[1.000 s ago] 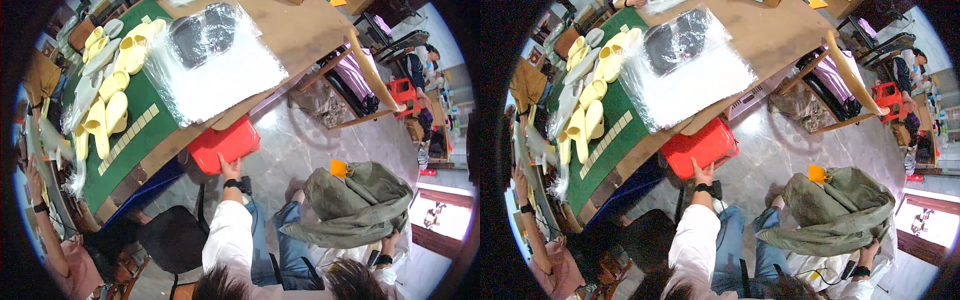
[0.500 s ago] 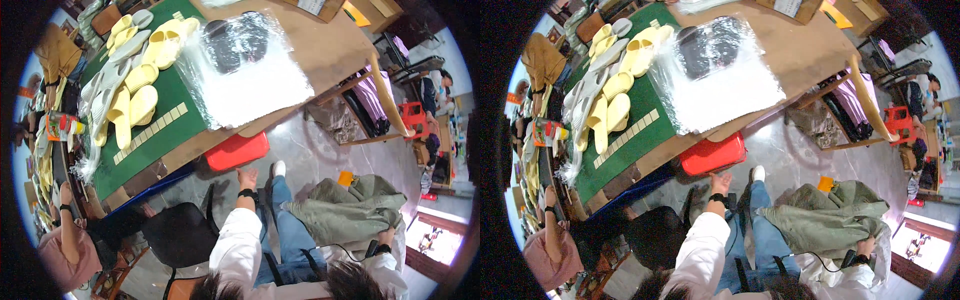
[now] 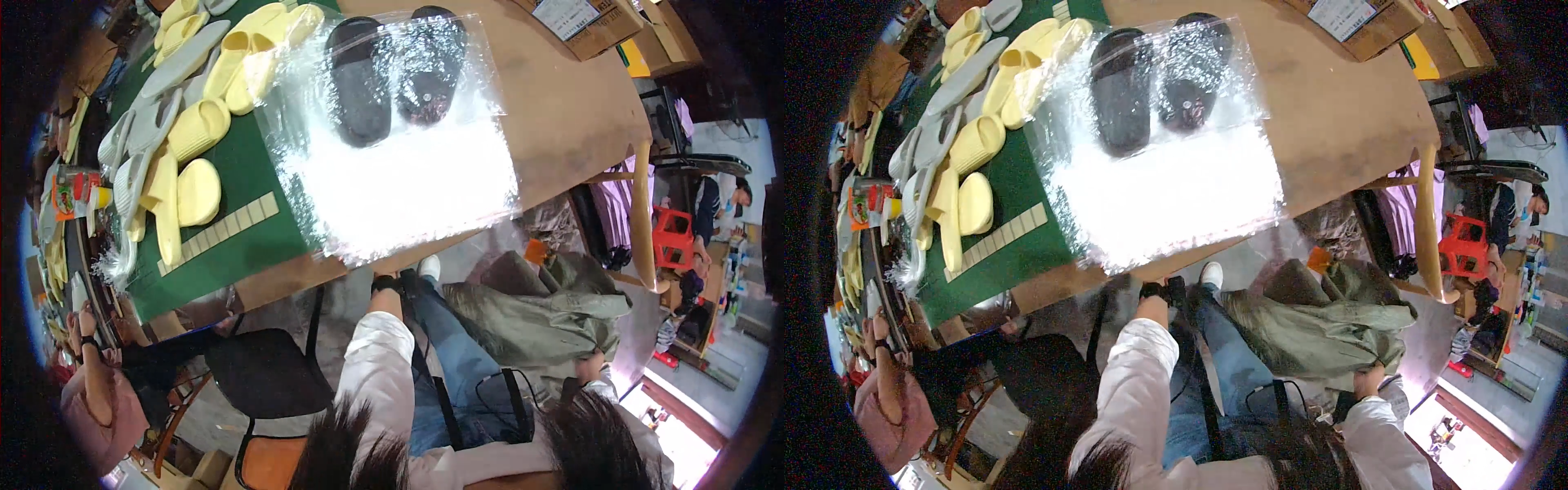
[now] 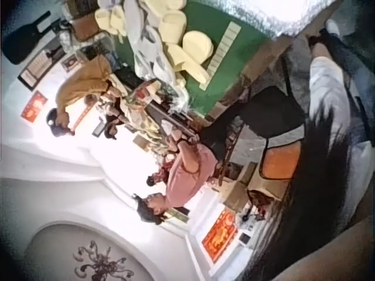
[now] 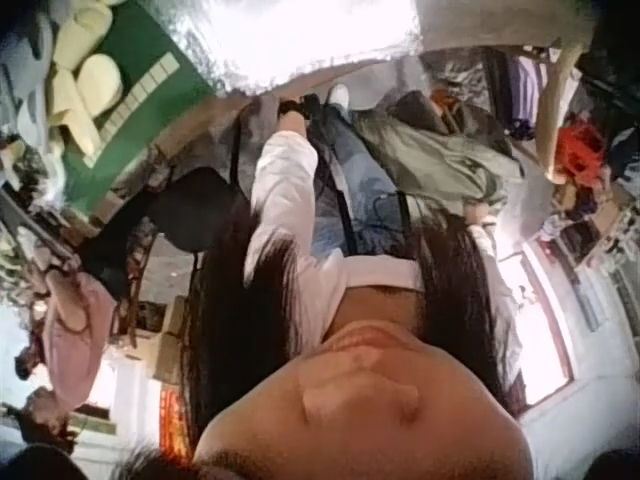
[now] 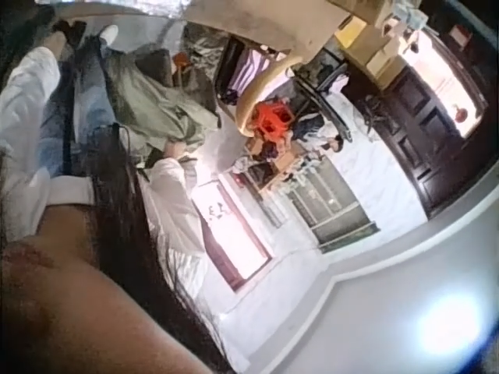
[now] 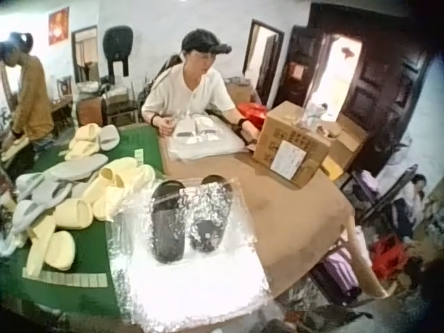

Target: The recorder collects finished sandals/slides from a bin and bags them for shipping in a shoe manufacturing facility.

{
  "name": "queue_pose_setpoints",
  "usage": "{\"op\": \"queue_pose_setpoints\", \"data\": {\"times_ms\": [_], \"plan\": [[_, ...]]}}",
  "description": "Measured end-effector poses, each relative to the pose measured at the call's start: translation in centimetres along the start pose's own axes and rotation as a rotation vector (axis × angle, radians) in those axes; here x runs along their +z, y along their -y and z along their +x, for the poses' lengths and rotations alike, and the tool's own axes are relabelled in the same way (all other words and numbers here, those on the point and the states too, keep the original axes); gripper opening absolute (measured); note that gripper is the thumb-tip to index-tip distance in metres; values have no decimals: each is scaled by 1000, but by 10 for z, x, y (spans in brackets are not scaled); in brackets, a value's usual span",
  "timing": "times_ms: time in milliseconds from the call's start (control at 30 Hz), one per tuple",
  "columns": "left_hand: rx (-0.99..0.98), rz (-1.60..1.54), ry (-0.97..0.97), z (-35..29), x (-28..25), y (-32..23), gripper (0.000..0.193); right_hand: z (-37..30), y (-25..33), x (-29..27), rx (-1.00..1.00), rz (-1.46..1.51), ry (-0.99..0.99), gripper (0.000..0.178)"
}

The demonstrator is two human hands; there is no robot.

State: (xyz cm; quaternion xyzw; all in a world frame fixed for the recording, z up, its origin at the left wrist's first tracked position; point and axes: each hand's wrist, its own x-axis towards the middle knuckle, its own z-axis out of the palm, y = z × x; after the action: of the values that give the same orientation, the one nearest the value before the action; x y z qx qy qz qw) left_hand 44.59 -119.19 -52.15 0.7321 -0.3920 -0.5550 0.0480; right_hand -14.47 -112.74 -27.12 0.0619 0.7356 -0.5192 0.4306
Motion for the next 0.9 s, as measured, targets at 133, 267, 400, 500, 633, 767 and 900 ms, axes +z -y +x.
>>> {"op": "queue_pose_setpoints", "data": {"times_ms": [133,267,400,500,633,767,900], "plan": [[1,-120,67,2,-11,-33,61,-16,7,41,-11,-51,28,34],[25,-232,132,2,-21,-61,64,-18,13,66,51,106,21,37],[16,-329,187,-26,-31,-81,67,-40,19,91,119,249,128,40],[40,-375,233,-44,-46,-101,69,-72,23,88,-350,-589,671,39],[87,-364,296,-84,-54,-124,72,-125,13,123,-462,-462,463,47],[364,809,36,-158,-12,-139,105,-152,9,111,-609,-957,355,53],[689,115,-251,-199,-30,-150,109,-184,9,105,-668,-624,618,48]]}}
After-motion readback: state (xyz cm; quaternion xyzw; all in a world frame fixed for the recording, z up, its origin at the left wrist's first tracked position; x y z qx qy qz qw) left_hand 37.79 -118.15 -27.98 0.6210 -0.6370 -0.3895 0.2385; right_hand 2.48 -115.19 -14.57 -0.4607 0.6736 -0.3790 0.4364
